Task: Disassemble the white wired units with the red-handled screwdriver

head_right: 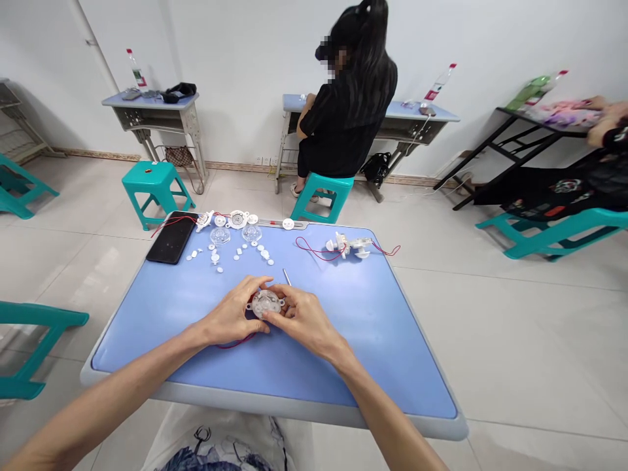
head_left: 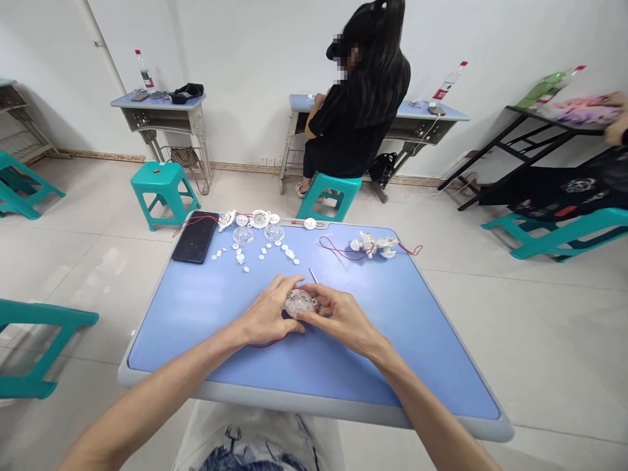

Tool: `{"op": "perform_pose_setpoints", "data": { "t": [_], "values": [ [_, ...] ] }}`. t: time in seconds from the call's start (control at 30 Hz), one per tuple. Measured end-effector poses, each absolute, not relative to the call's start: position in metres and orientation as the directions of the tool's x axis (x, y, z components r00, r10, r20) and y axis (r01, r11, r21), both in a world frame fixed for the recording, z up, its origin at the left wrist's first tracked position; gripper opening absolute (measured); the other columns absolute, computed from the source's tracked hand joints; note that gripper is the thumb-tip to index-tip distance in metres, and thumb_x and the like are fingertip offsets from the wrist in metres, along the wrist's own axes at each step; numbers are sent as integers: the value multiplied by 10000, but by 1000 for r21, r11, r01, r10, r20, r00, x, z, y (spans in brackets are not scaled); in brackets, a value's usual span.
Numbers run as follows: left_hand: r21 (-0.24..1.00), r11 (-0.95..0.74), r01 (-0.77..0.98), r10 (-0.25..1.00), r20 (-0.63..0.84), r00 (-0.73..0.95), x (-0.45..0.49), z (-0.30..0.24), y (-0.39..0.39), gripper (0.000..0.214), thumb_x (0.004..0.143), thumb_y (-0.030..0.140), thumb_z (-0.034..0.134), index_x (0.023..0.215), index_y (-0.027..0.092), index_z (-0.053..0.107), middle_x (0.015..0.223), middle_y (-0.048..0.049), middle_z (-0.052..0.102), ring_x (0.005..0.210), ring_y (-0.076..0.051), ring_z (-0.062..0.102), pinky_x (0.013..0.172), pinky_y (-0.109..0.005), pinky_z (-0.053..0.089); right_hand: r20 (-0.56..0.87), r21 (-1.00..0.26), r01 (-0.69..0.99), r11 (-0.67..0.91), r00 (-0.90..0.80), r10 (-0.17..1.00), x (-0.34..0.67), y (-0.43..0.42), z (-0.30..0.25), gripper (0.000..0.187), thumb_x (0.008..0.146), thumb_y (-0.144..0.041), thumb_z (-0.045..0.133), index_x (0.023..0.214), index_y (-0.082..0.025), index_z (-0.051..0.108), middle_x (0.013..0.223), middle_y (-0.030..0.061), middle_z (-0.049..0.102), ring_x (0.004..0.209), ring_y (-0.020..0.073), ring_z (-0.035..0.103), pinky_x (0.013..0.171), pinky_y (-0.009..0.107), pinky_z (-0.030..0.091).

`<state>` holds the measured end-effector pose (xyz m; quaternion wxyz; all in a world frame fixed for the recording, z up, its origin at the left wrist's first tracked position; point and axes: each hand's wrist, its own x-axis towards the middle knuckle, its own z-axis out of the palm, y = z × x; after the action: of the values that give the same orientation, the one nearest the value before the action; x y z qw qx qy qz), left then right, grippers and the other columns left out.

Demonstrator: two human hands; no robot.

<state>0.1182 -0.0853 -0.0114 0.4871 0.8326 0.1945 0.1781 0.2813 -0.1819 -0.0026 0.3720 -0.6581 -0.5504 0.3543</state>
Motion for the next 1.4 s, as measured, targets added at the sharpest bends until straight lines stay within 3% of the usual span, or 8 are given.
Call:
{"op": "perform_pose_setpoints", "data": {
  "t": [0.4, 0.6, 0.8, 0.9, 1.03, 1.13, 1.2, 1.4],
  "values": [
    [844, -484, 231, 509, 57, 859, 117, -7, -81, 768, 616, 333, 875, 1283, 177, 527, 1237, -132, 602, 1133, -306, 571, 989, -445, 444, -93, -864, 466, -191, 224, 970, 278, -187, -7, 381, 796, -504, 657, 1037, -219, 580, 736, -5, 640, 588, 142, 559, 519, 259, 430],
    [813, -551, 189, 472, 116, 874, 118, -12, -82, 671, 665, 337, 847, 1247, 172, 557, 1184, -125, 637, 1107, -307, 591, 953, -430, 466, -107, -874, 442, -202, 230, 967, 277, -186, -9, 371, 774, -509, 684, 963, -225, 537, 634, -49, 571, 535, 124, 496, 496, 250, 376],
    [798, -591, 122, 432, 186, 882, 118, -19, -81, 662, 746, 316, 786, 1323, 184, 490, 1227, -114, 602, 1098, -273, 594, 960, -412, 476, -87, -878, 439, -192, 247, 965, 274, -185, -8, 381, 758, -495, 683, 962, -208, 535, 597, -54, 571, 484, 117, 491, 457, 239, 365],
    [796, -596, 108, 439, 209, 874, 118, -19, -81, 558, 769, 315, 762, 1260, 179, 534, 1204, -107, 591, 1065, -250, 600, 929, -382, 492, -74, -870, 458, -180, 239, 968, 273, -185, -6, 384, 802, -512, 627, 1011, -201, 545, 603, -43, 593, 465, 124, 501, 447, 245, 375],
    [807, -576, 133, 461, 186, 868, 118, -16, -79, 597, 723, 315, 805, 1243, 170, 550, 1190, -106, 605, 1059, -252, 604, 927, -380, 491, 23, -825, 548, -134, 270, 963, 287, -186, -6, 316, 914, -469, 470, 1048, -201, 568, 613, -13, 627, 477, 145, 539, 490, 269, 428],
    [824, -535, 186, 502, 133, 855, 119, -15, -79, 662, 662, 361, 850, 1231, 165, 574, 1159, -102, 645, 1055, -269, 615, 941, -396, 484, 208, -709, 699, -89, 328, 922, 310, -187, -9, 241, 932, -365, 447, 1006, -210, 615, 704, 20, 663, 552, 151, 577, 537, 273, 455],
    [830, -514, 218, 530, 108, 841, 120, -14, -79, 675, 640, 372, 862, 1223, 170, 589, 1142, -96, 661, 1050, -271, 619, 948, -396, 479, 281, -618, 785, -41, 270, 921, 326, -188, -11, 224, 925, -276, 446, 1027, -220, 639, 865, 51, 680, 670, 162, 619, 596, 282, 488],
    [845, -481, 235, 561, 90, 823, 120, -13, -80, 645, 640, 339, 861, 1212, 186, 605, 1184, -86, 662, 1049, -261, 627, 952, -377, 480, 189, -470, 871, 143, -58, 980, 344, -186, -20, 430, 856, -56, 403, 1114, -278, 665, 1122, 80, 575, 962, 197, 617, 790, 343, 534]
  ]
}}
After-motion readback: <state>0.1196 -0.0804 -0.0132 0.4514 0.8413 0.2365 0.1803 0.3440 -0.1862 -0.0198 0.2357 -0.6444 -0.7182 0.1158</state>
